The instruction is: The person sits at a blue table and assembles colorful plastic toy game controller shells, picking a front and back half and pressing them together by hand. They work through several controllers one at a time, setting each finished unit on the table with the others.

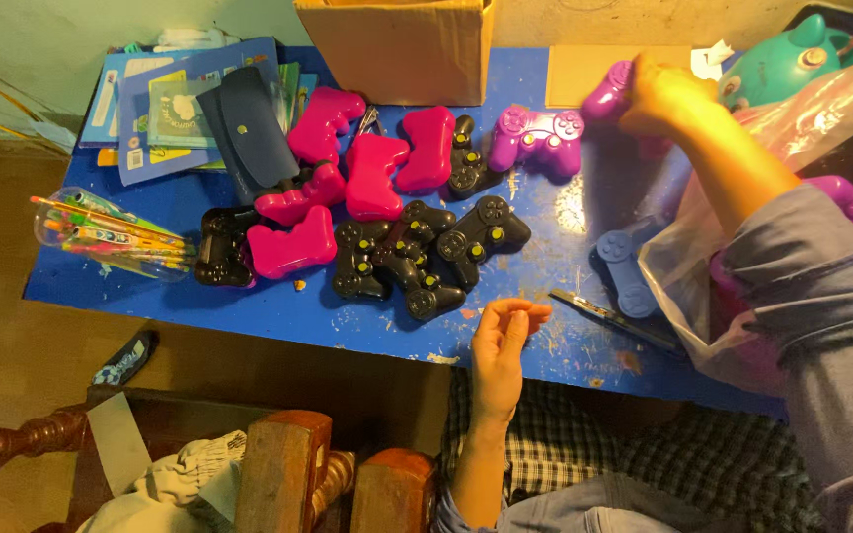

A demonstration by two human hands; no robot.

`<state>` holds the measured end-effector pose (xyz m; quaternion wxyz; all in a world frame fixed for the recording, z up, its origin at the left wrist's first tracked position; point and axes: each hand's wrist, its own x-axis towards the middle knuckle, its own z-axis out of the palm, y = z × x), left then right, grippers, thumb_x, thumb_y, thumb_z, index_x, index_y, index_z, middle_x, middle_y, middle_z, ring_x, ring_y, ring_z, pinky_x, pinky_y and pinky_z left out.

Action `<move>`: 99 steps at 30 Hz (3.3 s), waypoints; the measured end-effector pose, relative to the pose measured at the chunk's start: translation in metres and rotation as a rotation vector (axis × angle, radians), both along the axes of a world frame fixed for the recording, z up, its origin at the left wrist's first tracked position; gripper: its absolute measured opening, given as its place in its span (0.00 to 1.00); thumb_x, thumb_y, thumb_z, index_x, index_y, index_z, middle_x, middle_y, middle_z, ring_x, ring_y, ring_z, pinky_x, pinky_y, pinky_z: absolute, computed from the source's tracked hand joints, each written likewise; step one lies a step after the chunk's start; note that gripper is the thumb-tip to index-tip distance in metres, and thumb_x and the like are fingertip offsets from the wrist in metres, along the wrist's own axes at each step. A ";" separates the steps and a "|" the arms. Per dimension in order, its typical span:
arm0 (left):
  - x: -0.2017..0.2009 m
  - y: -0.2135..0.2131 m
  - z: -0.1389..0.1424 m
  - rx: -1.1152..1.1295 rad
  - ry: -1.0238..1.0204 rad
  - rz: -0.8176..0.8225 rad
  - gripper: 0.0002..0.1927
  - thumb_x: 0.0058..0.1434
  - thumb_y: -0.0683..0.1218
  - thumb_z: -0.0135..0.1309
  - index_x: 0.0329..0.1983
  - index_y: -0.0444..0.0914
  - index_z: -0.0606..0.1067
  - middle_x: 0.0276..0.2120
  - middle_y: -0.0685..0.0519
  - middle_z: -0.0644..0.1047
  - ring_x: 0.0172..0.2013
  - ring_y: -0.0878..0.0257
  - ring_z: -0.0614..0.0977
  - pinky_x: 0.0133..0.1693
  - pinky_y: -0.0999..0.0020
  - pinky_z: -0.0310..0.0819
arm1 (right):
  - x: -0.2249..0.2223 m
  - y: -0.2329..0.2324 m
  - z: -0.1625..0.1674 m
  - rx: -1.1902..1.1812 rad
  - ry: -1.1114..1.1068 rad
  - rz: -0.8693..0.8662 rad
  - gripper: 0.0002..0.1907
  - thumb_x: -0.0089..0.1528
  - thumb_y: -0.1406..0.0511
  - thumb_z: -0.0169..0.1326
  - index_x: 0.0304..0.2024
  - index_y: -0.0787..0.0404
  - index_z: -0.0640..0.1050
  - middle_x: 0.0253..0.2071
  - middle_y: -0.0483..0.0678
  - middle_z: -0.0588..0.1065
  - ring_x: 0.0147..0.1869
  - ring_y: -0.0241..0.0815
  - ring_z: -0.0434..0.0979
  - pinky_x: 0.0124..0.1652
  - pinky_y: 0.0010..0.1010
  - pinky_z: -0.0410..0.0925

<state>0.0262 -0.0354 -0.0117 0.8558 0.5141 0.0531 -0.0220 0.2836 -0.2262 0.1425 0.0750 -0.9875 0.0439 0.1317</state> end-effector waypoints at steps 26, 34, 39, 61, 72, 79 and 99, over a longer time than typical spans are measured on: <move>0.003 -0.012 0.004 0.253 -0.078 0.053 0.08 0.73 0.44 0.50 0.48 0.34 0.75 0.44 0.53 0.82 0.43 0.69 0.81 0.48 0.74 0.75 | -0.043 0.038 -0.034 -0.037 -0.481 0.544 0.61 0.48 0.46 0.67 0.76 0.60 0.55 0.67 0.63 0.65 0.69 0.63 0.63 0.61 0.71 0.52; 0.006 -0.031 0.023 0.404 -0.124 0.016 0.07 0.70 0.43 0.52 0.45 0.35 0.77 0.38 0.54 0.82 0.37 0.71 0.80 0.42 0.75 0.75 | -0.025 0.068 -0.051 -0.086 -0.296 0.442 0.51 0.49 0.56 0.67 0.70 0.62 0.61 0.63 0.56 0.69 0.71 0.56 0.65 0.66 0.67 0.53; 0.010 -0.011 0.040 0.479 -0.143 0.112 0.06 0.70 0.42 0.53 0.44 0.35 0.77 0.39 0.53 0.83 0.38 0.67 0.82 0.42 0.71 0.76 | -0.016 0.072 -0.039 0.000 -0.072 0.470 0.29 0.57 0.62 0.60 0.60 0.57 0.71 0.60 0.54 0.71 0.71 0.56 0.66 0.69 0.72 0.48; 0.189 -0.033 0.097 1.616 -0.236 0.106 0.33 0.56 0.63 0.60 0.57 0.37 0.74 0.48 0.45 0.80 0.53 0.47 0.78 0.53 0.48 0.73 | -0.029 -0.002 0.001 -0.157 0.065 0.121 0.57 0.46 0.53 0.72 0.72 0.54 0.57 0.62 0.66 0.69 0.64 0.71 0.70 0.56 0.57 0.70; 0.192 -0.030 0.104 1.526 -0.172 0.090 0.35 0.65 0.65 0.49 0.63 0.35 0.70 0.49 0.42 0.80 0.53 0.41 0.78 0.50 0.48 0.74 | -0.014 -0.015 0.008 0.070 -0.205 0.286 0.42 0.51 0.61 0.64 0.66 0.59 0.64 0.54 0.60 0.76 0.55 0.64 0.78 0.49 0.54 0.71; 0.207 -0.012 0.091 1.106 -0.081 0.093 0.27 0.74 0.55 0.36 0.68 0.37 0.69 0.54 0.37 0.78 0.55 0.39 0.78 0.56 0.49 0.71 | -0.024 0.015 0.004 -0.113 -0.589 0.911 0.30 0.47 0.62 0.61 0.54 0.46 0.74 0.61 0.51 0.71 0.68 0.53 0.67 0.62 0.53 0.59; 0.185 -0.017 0.081 1.252 -0.203 0.031 0.41 0.57 0.61 0.59 0.69 0.38 0.65 0.60 0.40 0.75 0.57 0.43 0.77 0.55 0.51 0.71 | -0.045 -0.010 -0.031 -0.338 0.003 0.428 0.32 0.52 0.60 0.61 0.60 0.48 0.71 0.57 0.52 0.72 0.63 0.54 0.73 0.52 0.55 0.69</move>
